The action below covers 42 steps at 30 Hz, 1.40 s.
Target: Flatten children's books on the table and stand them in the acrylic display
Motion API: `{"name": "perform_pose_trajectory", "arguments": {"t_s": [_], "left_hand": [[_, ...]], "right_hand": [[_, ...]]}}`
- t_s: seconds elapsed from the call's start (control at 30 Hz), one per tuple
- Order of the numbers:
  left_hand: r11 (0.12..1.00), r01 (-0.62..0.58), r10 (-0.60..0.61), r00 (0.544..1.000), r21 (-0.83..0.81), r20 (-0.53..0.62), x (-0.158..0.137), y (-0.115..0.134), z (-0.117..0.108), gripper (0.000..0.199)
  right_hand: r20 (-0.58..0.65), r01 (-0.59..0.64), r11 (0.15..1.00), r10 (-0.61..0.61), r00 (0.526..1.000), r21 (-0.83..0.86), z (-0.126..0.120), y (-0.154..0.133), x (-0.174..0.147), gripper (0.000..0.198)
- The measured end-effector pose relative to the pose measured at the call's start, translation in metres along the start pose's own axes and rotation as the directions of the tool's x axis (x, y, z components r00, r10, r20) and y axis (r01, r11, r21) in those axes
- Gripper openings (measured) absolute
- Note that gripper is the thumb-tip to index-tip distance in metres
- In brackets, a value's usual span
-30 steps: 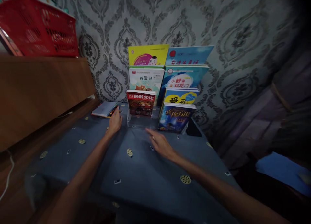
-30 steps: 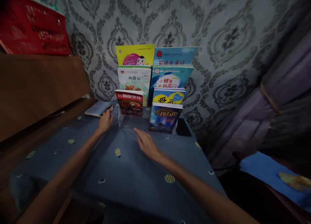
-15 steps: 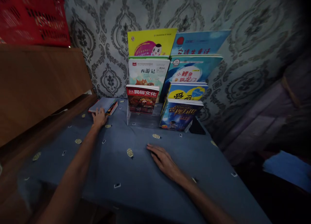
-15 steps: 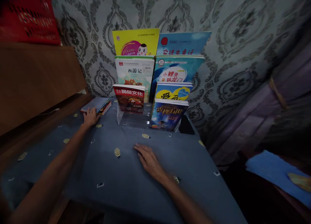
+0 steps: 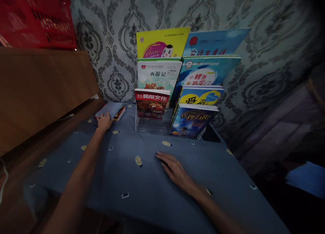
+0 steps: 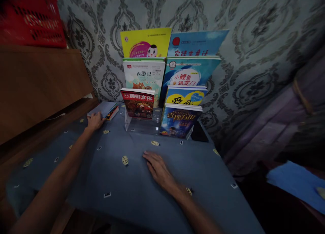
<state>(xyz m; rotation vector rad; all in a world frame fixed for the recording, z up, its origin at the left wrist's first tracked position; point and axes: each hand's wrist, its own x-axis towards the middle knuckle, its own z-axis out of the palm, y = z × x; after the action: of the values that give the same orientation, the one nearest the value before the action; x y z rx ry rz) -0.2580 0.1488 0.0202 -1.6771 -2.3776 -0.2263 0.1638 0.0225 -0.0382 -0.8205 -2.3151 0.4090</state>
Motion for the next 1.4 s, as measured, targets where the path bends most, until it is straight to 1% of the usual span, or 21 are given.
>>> {"name": "perform_pose_trajectory", "arguments": {"t_s": [0.07, 0.27, 0.4, 0.57, 0.63, 0.77, 0.97, 1.1, 1.2, 1.3, 1.4], "left_hand": [[1.000, 0.005, -0.005, 1.000, 0.003, 0.009, 0.002, 0.001, -0.004, 0.046], [0.999, 0.007, -0.011, 0.996, 0.041, 0.084, 0.009, 0.001, -0.012, 0.041], [0.998, -0.020, 0.013, 0.994, 0.063, 0.105, 0.013, 0.002, -0.014, 0.040], [0.991, -0.085, 0.070, 0.988, 0.101, 0.140, 0.016, 0.006, -0.015, 0.037], [0.988, -0.104, 0.087, 0.987, 0.117, 0.137, 0.016, 0.007, -0.016, 0.040], [0.981, -0.136, 0.120, 0.986, 0.135, 0.119, 0.014, 0.005, -0.020, 0.045], [0.974, -0.158, 0.142, 0.984, 0.162, 0.108, 0.008, -0.002, -0.027, 0.043], [0.964, -0.194, 0.176, 0.978, 0.181, 0.114, 0.002, -0.006, -0.030, 0.042], [0.959, -0.214, 0.196, 0.974, 0.187, 0.113, -0.004, -0.007, -0.029, 0.040], [0.958, -0.217, 0.208, 0.976, 0.184, 0.069, -0.008, -0.007, -0.023, 0.045], [0.964, -0.197, 0.194, 0.980, 0.177, 0.037, -0.010, -0.007, -0.016, 0.048]], "right_hand": [[-0.006, -0.007, 1.000, 0.007, 1.000, -0.006, 0.002, 0.002, -0.001, 0.037], [0.024, -0.041, 0.999, 0.041, 0.999, 0.009, 0.006, 0.008, -0.004, 0.038], [0.034, -0.058, 0.998, 0.058, 0.998, 0.028, 0.007, 0.010, -0.004, 0.038], [0.042, -0.073, 0.997, 0.071, 0.997, 0.036, 0.006, 0.008, -0.004, 0.037], [0.046, -0.074, 0.997, 0.072, 0.996, 0.034, 0.005, 0.007, -0.004, 0.037], [0.023, -0.038, 0.999, 0.037, 0.999, 0.028, 0.003, 0.007, -0.003, 0.037], [0.003, -0.013, 1.000, 0.013, 1.000, 0.014, 0.002, 0.005, -0.003, 0.038], [-0.002, -0.005, 1.000, 0.005, 1.000, 0.015, 0.005, 0.008, -0.003, 0.037], [0.001, -0.015, 1.000, 0.015, 1.000, 0.013, 0.008, 0.011, -0.004, 0.036], [0.012, -0.028, 1.000, 0.028, 1.000, 0.015, 0.008, 0.011, -0.003, 0.036], [0.008, -0.020, 1.000, 0.020, 1.000, 0.022, 0.004, 0.007, -0.003, 0.037]]}}
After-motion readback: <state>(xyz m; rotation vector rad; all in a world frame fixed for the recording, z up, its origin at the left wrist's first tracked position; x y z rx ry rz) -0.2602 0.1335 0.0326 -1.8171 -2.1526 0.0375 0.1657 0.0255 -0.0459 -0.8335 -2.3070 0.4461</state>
